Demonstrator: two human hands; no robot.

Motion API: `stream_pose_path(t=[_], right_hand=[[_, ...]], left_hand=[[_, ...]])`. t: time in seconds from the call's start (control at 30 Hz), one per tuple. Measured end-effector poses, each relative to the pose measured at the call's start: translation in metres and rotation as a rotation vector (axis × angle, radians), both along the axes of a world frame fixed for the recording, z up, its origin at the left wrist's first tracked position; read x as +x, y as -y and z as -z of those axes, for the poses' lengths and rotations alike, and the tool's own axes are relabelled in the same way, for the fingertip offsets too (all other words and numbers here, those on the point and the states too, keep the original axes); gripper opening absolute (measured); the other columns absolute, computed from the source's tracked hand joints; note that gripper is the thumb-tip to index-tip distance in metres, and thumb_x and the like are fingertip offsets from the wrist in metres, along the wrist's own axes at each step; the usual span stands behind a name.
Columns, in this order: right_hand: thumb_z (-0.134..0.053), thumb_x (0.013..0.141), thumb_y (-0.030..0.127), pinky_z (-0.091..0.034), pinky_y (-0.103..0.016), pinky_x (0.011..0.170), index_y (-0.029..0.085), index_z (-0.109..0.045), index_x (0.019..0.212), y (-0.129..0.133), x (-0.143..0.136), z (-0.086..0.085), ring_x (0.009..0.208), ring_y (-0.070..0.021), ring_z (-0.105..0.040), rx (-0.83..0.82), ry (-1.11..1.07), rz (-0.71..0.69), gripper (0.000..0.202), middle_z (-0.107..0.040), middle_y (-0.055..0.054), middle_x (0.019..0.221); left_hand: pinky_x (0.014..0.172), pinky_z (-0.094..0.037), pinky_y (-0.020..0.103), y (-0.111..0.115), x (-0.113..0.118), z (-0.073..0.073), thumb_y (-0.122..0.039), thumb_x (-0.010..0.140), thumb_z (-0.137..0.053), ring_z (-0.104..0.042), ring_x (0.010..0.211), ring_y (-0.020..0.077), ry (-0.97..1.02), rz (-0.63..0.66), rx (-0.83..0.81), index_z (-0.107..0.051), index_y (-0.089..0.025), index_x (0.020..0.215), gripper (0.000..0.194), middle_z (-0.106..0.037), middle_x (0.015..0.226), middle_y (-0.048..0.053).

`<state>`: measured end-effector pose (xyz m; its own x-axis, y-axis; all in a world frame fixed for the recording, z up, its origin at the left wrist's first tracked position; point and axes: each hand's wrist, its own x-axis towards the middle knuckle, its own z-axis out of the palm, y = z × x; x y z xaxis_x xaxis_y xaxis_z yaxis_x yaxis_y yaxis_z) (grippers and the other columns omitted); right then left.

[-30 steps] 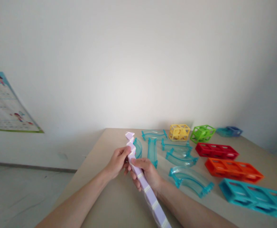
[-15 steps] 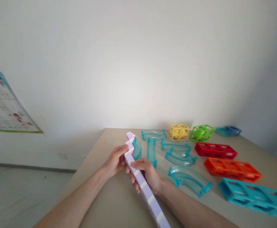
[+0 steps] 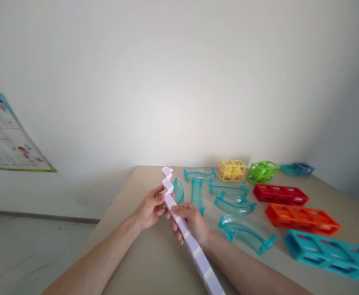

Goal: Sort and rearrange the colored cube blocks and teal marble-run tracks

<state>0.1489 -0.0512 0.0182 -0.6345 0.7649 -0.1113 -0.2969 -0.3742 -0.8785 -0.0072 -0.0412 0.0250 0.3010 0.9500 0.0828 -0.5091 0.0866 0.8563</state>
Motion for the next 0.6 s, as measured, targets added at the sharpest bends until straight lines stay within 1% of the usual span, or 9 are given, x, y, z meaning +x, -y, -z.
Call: stream_pose_path(t=[0.13,0.23,0.37,0.43,0.5,0.6], right_hand=[[-0.065,0.067,0.052,-0.036,-0.019,0.027,0.012,-0.062,0.074,0.001,-0.001,0.001,0.029,-0.0085,-0.046,-0.017,-0.034,0.014,0.041,-0.055,0.002,0.047],[-0.063,0.069,0.051,-0.035,-0.019,0.027,0.012,-0.062,0.074,0.001,-0.001,0.002,0.029,-0.0079,-0.044,-0.014,-0.048,0.019,0.040,-0.054,0.003,0.046],[-0.062,0.071,0.050,-0.032,-0.019,0.027,0.012,-0.062,0.075,-0.001,0.001,0.002,0.028,-0.0079,-0.043,-0.010,-0.033,-0.041,0.038,-0.053,0.003,0.047],[-0.060,0.072,0.049,-0.032,-0.019,0.026,0.012,-0.062,0.075,-0.002,0.002,0.001,0.028,-0.0081,-0.043,-0.004,-0.017,-0.079,0.037,-0.052,0.003,0.047],[-0.059,0.072,0.047,-0.032,-0.019,0.026,0.012,-0.062,0.074,-0.002,0.004,-0.001,0.028,-0.0082,-0.043,-0.001,0.002,-0.104,0.036,-0.052,0.003,0.047],[-0.058,0.071,0.046,-0.032,-0.019,0.026,0.012,-0.062,0.073,-0.003,0.006,-0.002,0.028,-0.0084,-0.043,-0.006,0.026,-0.128,0.034,-0.053,0.003,0.047]], left_hand=[[0.037,-0.046,0.018,0.002,0.005,-0.003,-0.030,0.059,-0.087,-0.058,0.042,0.0077,0.018,-0.109,0.002,-0.058,-0.016,0.092,0.045,-0.068,0.082,0.000],[0.037,-0.047,0.021,0.002,0.005,-0.005,-0.030,0.058,-0.087,-0.057,0.041,0.0089,0.013,-0.136,0.018,-0.059,-0.016,0.090,0.045,-0.069,0.080,0.001],[0.040,-0.047,0.019,0.001,0.000,-0.005,-0.030,0.059,-0.086,-0.060,0.045,0.0108,-0.008,-0.110,-0.012,-0.065,-0.011,0.085,0.039,-0.069,0.070,0.004],[0.042,-0.046,0.017,0.000,-0.004,-0.004,-0.030,0.059,-0.087,-0.059,0.046,0.0089,-0.013,-0.086,-0.054,-0.068,-0.010,0.089,0.040,-0.071,0.071,0.006],[0.041,-0.045,0.016,-0.001,-0.007,-0.004,-0.032,0.059,-0.087,-0.056,0.043,0.0064,-0.020,-0.041,-0.093,-0.070,-0.009,0.090,0.043,-0.071,0.072,0.007],[0.036,-0.041,0.014,-0.003,-0.010,-0.003,-0.038,0.061,-0.085,-0.052,0.038,0.0064,-0.040,0.027,-0.135,-0.071,-0.007,0.084,0.041,-0.066,0.057,0.004]])
